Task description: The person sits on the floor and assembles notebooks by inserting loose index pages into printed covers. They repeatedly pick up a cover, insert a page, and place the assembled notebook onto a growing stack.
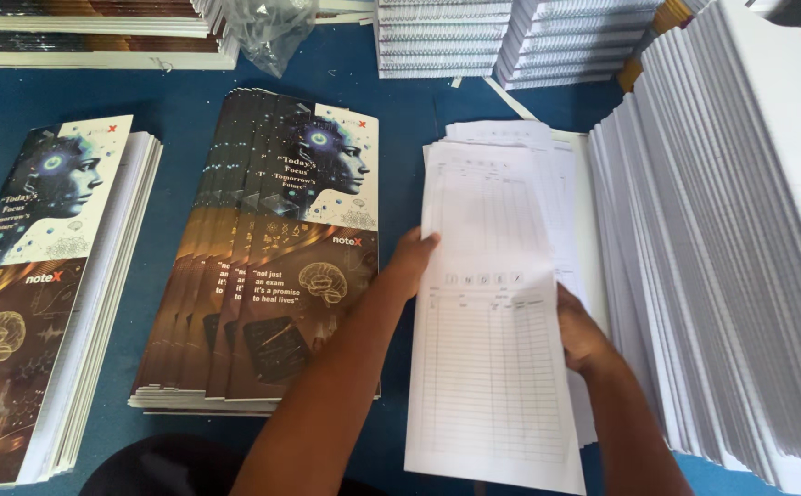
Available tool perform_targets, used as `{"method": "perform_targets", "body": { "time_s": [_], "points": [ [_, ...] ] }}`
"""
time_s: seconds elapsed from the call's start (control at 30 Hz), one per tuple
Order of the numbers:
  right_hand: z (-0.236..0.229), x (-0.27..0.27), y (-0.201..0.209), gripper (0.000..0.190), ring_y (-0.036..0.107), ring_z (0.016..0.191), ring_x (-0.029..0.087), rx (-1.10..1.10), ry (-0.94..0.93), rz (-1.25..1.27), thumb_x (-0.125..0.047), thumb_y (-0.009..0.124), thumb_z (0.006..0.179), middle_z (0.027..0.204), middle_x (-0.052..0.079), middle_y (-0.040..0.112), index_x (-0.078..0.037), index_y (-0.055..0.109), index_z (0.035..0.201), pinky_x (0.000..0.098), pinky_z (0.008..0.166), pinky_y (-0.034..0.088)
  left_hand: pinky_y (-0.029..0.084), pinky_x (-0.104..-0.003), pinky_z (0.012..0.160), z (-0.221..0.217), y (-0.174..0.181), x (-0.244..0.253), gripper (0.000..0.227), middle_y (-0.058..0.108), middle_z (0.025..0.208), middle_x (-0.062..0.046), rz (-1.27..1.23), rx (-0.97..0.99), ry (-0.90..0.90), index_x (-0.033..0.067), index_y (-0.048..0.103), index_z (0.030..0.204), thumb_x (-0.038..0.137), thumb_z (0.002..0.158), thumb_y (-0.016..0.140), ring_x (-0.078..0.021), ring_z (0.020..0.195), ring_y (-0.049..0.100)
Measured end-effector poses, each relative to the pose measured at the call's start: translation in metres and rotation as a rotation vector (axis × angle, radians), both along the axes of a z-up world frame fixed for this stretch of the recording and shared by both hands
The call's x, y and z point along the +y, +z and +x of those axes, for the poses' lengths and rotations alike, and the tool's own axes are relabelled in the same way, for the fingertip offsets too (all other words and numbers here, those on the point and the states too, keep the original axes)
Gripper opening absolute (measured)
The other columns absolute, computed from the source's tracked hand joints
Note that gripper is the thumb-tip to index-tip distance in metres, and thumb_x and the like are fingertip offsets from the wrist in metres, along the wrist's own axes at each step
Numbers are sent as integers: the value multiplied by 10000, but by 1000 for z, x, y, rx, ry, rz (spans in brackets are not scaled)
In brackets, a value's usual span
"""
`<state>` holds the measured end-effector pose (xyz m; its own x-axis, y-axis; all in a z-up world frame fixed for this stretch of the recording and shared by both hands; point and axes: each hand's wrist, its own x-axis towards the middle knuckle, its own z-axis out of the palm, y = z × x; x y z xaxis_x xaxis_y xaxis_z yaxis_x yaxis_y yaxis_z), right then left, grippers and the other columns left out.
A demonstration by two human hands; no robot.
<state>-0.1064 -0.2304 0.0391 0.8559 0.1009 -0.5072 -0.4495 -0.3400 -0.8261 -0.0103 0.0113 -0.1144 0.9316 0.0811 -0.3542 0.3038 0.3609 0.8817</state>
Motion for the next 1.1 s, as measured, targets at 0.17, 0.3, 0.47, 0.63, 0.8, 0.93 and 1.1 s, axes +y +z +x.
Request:
{"method": "perform_targets", "body": {
  "time_s": [0.17, 0.3, 0.47, 0.63, 0.8, 0.93, 1.1],
  "points": [
    [1, 5, -18, 887, 632, 1269, 356, 143, 20, 116, -488, 628, 854, 1448, 277, 552, -43, 311, 1553, 450, 980, 602, 549, -420, 945, -18, -8, 3, 404, 670, 1252, -150, 121, 90, 29, 54, 532, 1376, 235, 1015, 551, -249, 1103, 664],
    [4, 8, -18, 853, 629, 1283, 350, 97, 62, 84, -470, 588, 874, 1487, 247, 519, -84, 260, 1560, 476, 986, 610, 556, -434, 959, -23, 12, 8, 425, 656, 1287, -160, 46, 139, 36, 80, 519, 1405, 282, 1032, 485, -270, 1125, 659],
    [-2, 10, -8, 698, 580, 1337, 305, -18, 60, -116, -449, 540, 926, 1495, 137, 544, -204, 367, 1556, 431, 1018, 589, 558, -450, 963, -21, 19, 10, 466, 645, 1316, -144, -74, 259, 80, 90, 540, 1419, 331, 1054, 379, -278, 1161, 653],
    [-7, 12, -3, 700, 544, 1368, 297, -49, 65, -110, -445, 548, 900, 1513, 81, 535, -274, 371, 1555, 437, 1013, 588, 566, -429, 963, -13, 5, 16, 455, 655, 1316, -179, -240, 208, 75, 35, 547, 1409, 295, 1066, 399, -287, 1161, 665],
    [-7, 8, -6, 700, 540, 1377, 313, -22, 74, -88, -495, 569, 912, 1520, 89, 534, -292, 360, 1549, 457, 1010, 598, 570, -413, 976, -5, -1, 18, 468, 649, 1330, -199, -259, 226, 64, 13, 533, 1417, 308, 1083, 393, -293, 1174, 670],
    [-7, 7, -10, 728, 505, 1392, 318, -15, 57, -63, -451, 575, 895, 1539, 92, 499, -278, 337, 1561, 459, 1019, 588, 542, -432, 993, -3, 4, 16, 469, 641, 1350, -181, -155, 285, 73, 48, 539, 1428, 323, 1072, 403, -296, 1198, 651],
    [-8, 5, -13, 797, 545, 1379, 324, 8, 66, -12, -427, 664, 851, 1517, 112, 528, -273, 323, 1555, 459, 996, 616, 530, -463, 1014, -8, 12, 14, 477, 630, 1367, -180, -63, 281, 66, 45, 549, 1428, 325, 1063, 420, -307, 1218, 631]
  ]
}}
